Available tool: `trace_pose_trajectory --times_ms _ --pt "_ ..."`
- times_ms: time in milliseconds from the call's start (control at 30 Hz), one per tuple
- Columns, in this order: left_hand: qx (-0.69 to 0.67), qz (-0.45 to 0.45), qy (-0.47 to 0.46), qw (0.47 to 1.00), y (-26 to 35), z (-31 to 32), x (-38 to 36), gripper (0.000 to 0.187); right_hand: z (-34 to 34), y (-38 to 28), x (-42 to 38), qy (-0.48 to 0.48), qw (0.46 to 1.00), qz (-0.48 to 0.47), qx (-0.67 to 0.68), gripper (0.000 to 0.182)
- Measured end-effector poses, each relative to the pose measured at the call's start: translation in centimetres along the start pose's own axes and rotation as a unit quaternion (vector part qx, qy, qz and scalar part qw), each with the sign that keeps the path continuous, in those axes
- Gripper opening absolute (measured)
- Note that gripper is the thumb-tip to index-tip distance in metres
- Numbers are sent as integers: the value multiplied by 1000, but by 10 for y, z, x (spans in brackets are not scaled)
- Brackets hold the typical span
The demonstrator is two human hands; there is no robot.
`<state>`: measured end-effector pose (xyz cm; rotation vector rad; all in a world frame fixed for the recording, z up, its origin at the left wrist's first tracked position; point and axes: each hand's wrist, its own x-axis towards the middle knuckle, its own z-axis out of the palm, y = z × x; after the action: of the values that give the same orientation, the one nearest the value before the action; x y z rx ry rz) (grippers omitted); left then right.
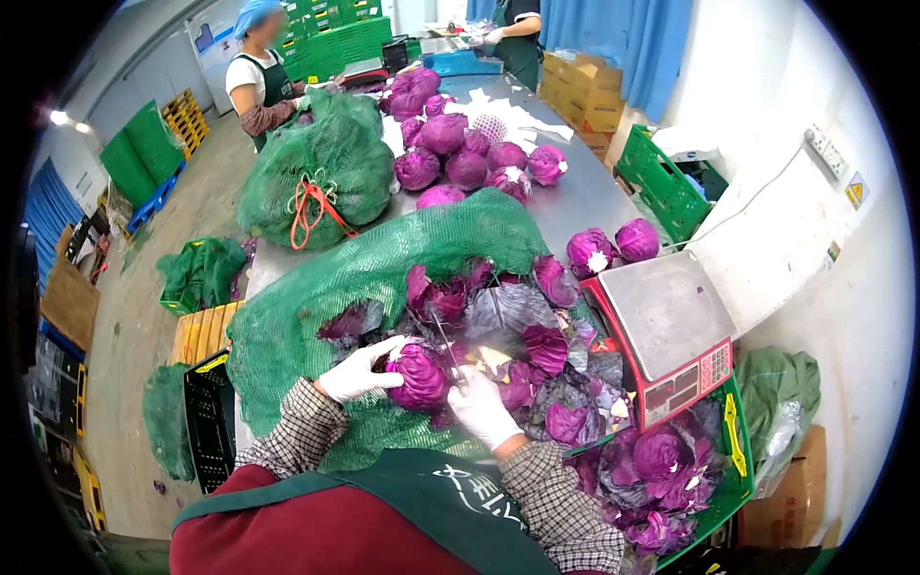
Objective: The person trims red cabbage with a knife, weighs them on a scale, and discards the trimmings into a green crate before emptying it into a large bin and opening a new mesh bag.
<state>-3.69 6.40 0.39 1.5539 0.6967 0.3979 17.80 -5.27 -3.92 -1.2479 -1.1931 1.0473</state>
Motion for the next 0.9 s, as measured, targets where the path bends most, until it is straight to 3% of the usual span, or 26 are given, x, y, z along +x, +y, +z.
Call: trace_pose_trajectory --times_ms 67,100,167,200,300,367,433,467,500,533,567,600,700,733,767,800,900 --pt "-8 -19 -10 1000 12 10 1 68 4 3 -1 13 998 12 61 16" --pt "-35 -5 19 999 6 20 7 88 6 -5 -2 5 1000 1 -7 16" --pt "194 -14 211 958 -12 36 5 101 8 -19 -7 -17 989 -18 -144 17" --pt "-17 -27 184 982 -11 35 5 110 7 -28 -8 -24 980 -20 -196 19" --pt "-80 -45 115 989 2 27 -13 105 0 -30 -3 4 951 -30 -308 22" --pt "21 4 108 994 -23 23 -18 104 -21 -31 8 98 903 -125 -400 24" --pt "-10 2 46 999 -14 27 -30 107 -55 -27 17 155 913 -76 -368 19" --pt "134 39 28 990 -10 31 -32 110 -69 -22 17 172 919 -88 -343 17" --pt "275 74 10 959 -10 35 -34 114 -79 -22 17 181 944 -43 -273 18" --pt "158 75 5 985 -11 46 -34 120 -84 -26 18 199 935 -69 -284 20" --pt "282 117 20 952 -8 55 -35 124 -89 -30 19 215 926 -96 -295 21" --pt "294 117 38 948 -3 65 -36 126 -96 -26 18 213 931 -73 -288 27" --pt "293 93 102 946 -1 82 -36 129 -94 -18 15 257 882 -175 -352 33" --pt "294 82 114 945 0 85 -36 129 -78 -58 3 239 850 -167 -439 38" --pt "295 69 127 944 1 88 -37 129 -66 -76 -8 187 905 -115 -364 44" --pt "307 56 121 942 7 90 -36 127 -56 -82 -17 130 923 -107 -345 44" --pt "356 62 129 924 5 99 -32 124 -23 -84 -42 14 927 -88 -363 44"
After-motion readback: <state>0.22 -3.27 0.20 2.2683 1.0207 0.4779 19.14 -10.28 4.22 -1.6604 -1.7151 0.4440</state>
